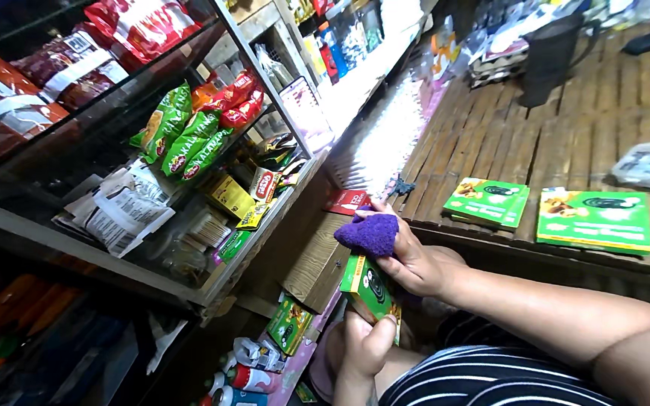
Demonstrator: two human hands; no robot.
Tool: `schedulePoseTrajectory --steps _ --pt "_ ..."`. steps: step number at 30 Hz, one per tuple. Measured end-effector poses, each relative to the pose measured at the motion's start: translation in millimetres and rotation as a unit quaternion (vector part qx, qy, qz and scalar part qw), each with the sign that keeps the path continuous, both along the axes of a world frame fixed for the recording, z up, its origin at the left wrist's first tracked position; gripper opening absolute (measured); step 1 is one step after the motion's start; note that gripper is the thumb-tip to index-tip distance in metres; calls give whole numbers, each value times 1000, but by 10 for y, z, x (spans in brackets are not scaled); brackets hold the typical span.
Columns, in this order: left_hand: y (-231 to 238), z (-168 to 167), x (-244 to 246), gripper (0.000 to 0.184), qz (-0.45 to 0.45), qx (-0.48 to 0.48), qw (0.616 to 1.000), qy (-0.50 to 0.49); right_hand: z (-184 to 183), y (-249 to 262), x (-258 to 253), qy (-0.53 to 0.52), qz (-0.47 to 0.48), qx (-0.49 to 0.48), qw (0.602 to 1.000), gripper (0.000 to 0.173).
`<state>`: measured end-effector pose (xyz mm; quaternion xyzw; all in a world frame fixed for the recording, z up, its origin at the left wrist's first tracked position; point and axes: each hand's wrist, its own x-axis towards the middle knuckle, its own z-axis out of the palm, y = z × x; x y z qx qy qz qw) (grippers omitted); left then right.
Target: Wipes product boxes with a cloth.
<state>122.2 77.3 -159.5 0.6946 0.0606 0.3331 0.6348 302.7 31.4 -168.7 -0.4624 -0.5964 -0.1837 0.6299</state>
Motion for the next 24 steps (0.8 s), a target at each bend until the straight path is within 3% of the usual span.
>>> schedulePoseTrajectory --steps 7,14,18,24 --pt "49 -26 9 36 -24 -15 999 -24 -48 -20 -281 -54 63 17 996 54" --pt "-17 0 -53 27 5 -41 999 -9 54 -88 -311 -110 110 3 988 46" --pt "79 -80 -2 26 -23 -18 999 -32 63 -59 -170 -151 100 -21 983 47" --pt "21 23 16 36 -2 -58 998 -2 47 -7 20 -126 58 -48 989 55"
